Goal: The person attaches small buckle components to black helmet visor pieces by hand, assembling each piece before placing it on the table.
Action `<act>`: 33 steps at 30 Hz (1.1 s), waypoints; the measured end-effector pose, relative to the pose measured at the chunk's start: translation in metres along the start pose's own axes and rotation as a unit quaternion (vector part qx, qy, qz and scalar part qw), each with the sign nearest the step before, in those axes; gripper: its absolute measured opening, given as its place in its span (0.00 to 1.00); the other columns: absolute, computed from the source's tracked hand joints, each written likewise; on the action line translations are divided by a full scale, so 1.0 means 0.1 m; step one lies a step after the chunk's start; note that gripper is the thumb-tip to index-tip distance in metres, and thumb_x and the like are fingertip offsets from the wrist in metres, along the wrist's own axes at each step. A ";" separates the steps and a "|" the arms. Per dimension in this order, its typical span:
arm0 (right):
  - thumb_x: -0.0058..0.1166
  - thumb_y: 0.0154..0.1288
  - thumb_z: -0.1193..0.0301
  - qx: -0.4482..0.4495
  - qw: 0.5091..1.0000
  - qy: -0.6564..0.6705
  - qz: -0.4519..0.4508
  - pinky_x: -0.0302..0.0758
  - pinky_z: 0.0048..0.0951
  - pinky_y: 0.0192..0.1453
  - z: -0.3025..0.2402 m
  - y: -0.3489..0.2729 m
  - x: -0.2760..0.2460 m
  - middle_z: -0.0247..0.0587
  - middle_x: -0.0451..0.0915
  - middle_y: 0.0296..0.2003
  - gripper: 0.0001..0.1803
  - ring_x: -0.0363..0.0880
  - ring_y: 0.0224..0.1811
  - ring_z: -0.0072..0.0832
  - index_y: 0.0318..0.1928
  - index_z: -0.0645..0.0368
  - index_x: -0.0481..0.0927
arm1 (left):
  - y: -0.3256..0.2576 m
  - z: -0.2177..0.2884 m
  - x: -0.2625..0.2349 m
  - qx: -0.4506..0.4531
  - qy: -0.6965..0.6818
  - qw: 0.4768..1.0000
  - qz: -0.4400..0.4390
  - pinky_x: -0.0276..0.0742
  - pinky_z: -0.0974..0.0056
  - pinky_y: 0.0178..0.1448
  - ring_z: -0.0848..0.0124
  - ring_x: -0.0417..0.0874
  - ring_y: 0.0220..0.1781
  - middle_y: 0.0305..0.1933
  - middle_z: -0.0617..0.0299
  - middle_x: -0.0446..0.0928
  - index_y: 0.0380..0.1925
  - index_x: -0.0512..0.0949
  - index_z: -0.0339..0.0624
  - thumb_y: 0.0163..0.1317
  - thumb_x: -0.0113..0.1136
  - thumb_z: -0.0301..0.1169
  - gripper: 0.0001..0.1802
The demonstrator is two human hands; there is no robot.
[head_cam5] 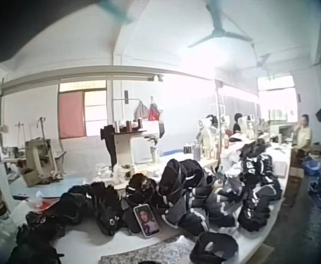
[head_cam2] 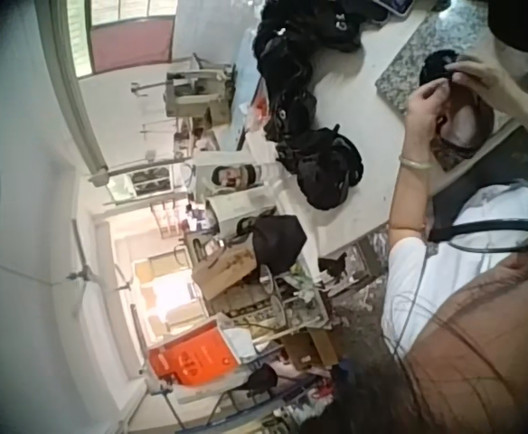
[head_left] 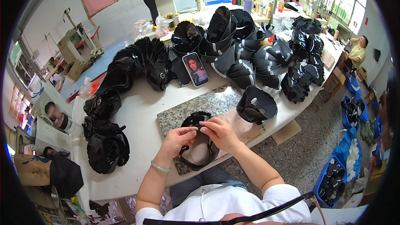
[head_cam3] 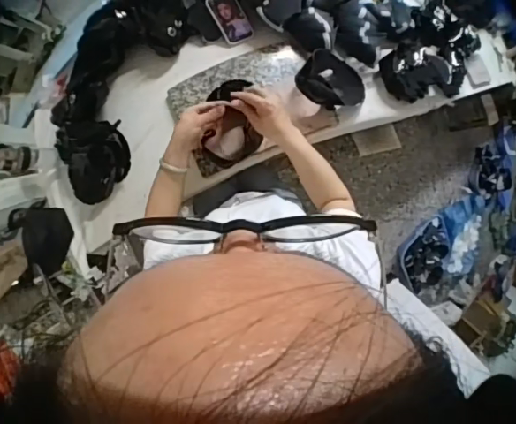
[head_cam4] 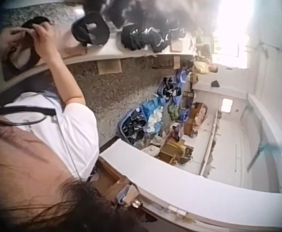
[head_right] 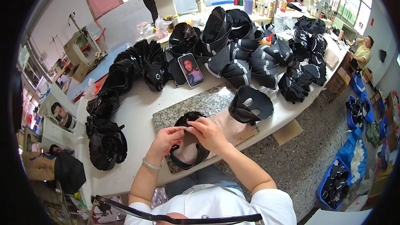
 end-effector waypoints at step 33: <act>0.61 0.61 0.72 0.022 0.986 0.031 -0.163 0.78 0.37 0.33 -0.06 0.07 0.30 0.43 0.81 0.29 0.11 0.82 0.30 0.42 0.45 0.59 0.84 | -0.10 0.08 0.02 0.000 -0.009 0.999 -0.032 0.78 0.72 0.39 0.75 0.82 0.33 0.35 0.63 0.82 0.46 0.82 0.37 0.66 0.62 0.34 0.13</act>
Point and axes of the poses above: each hand's wrist, its own y-axis towards the middle knuckle, its own x-axis out of the palm, z = x × y, the point moved 9 cm from there along y, towards the middle knuckle
